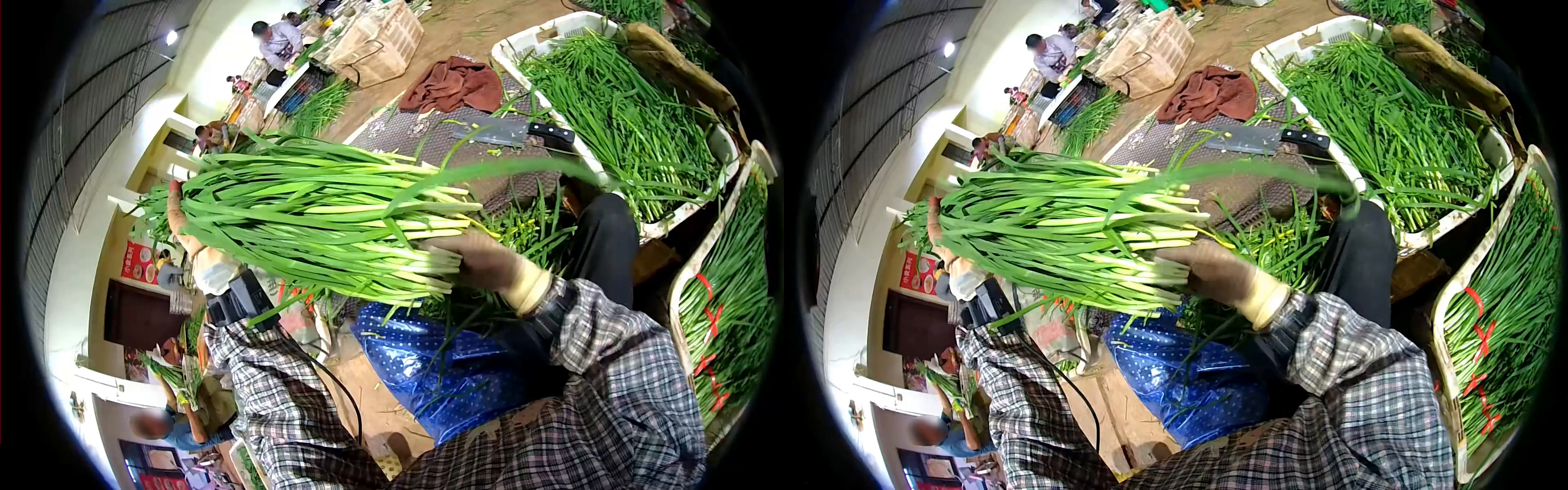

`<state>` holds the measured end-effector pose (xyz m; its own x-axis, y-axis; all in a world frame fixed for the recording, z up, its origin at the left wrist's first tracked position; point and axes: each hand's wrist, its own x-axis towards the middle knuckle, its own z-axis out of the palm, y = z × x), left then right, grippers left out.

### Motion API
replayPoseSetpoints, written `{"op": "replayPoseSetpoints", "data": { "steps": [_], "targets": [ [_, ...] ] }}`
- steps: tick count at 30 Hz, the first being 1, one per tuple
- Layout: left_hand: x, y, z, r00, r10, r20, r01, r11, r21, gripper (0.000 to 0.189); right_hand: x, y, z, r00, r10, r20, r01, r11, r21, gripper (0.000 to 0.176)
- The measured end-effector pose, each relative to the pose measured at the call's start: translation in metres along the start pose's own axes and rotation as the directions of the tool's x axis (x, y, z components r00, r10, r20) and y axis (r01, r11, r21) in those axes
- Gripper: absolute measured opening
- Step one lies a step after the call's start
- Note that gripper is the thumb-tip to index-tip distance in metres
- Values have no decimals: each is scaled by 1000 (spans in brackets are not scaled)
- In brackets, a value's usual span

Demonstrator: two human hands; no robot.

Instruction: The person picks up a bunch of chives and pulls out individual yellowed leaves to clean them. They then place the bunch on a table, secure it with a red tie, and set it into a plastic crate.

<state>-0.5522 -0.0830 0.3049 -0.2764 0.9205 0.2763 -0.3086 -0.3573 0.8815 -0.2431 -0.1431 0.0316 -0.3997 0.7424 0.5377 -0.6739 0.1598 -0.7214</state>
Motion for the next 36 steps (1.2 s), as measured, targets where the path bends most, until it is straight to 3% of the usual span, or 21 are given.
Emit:
{"op": "replayPoseSetpoints", "data": {
  "steps": [1,2,3,4,5,7,8,10,11,12,13,14,17,19,21,22,25,27,29,33,36],
  "targets": [
    [-13,2,12,997,-52,-51,53,999,7,26,-6,-7,4,932,356,71,-330,748,576,15],
    [-19,-5,10,997,-47,-64,47,999,9,26,-22,-21,1,966,257,-34,-252,962,102,12],
    [-21,-12,6,973,189,-132,-161,968,194,29,-41,-32,-12,992,111,-66,-128,903,-409,11],
    [-23,-17,1,896,415,-155,-332,862,384,33,-59,-33,-32,972,233,-19,-191,746,-638,16],
    [-23,-18,-2,896,412,-163,-327,864,384,33,-71,-33,-45,934,356,-12,-212,528,-822,21],
    [-16,-20,-2,907,383,-174,-353,918,181,30,-63,-67,-6,713,525,-465,-405,-234,-884,31],
    [-4,-8,-16,990,61,-130,-70,995,-69,29,-65,-64,0,916,203,-347,-347,-37,-937,43],
    [-13,-14,0,986,57,-156,-65,997,-45,29,-28,-86,31,950,91,-300,-311,408,-859,52],
    [-18,-21,11,983,58,-177,-63,998,-24,29,-14,-57,33,957,-203,-206,-115,385,-916,55],
    [-19,-30,16,961,185,-206,-174,982,66,29,6,-69,40,969,-116,-216,-179,272,-946,59],
    [-12,-26,9,994,36,-107,-40,998,-38,36,21,-39,37,904,-400,-154,-92,170,-981,52],
    [-14,-27,12,997,29,-74,-32,999,-42,37,34,-27,38,889,-413,-200,-47,353,-935,40],
    [-25,-28,13,971,174,-166,-161,983,88,35,31,-26,45,899,-402,-172,115,596,-794,19],
    [-24,-18,-1,995,-58,-86,53,996,-68,26,5,-46,45,988,-157,-9,119,781,-612,2],
    [-14,-17,-25,995,20,-100,-35,988,-152,17,-36,-38,36,985,-38,168,154,623,-766,9],
    [-15,-17,-31,999,-23,-36,17,985,-170,17,-49,-49,30,893,430,134,-77,439,-895,20],
    [-27,-22,-37,987,-67,149,97,974,-205,16,-80,-57,12,971,197,137,116,114,-987,36],
    [-20,-26,-52,975,-21,222,101,930,-354,17,-46,-102,10,879,416,-235,-296,88,-951,46],
    [-22,-24,-46,975,-20,221,96,935,-340,20,-35,-93,5,949,-22,-314,-284,371,-884,44],
    [-15,-26,-51,918,27,396,127,925,-357,26,15,-21,-3,942,171,-288,-300,814,-497,34],
    [-20,-14,-55,867,93,489,91,937,-338,26,17,-12,3,885,411,-220,-465,809,-360,30]
  ]
}}
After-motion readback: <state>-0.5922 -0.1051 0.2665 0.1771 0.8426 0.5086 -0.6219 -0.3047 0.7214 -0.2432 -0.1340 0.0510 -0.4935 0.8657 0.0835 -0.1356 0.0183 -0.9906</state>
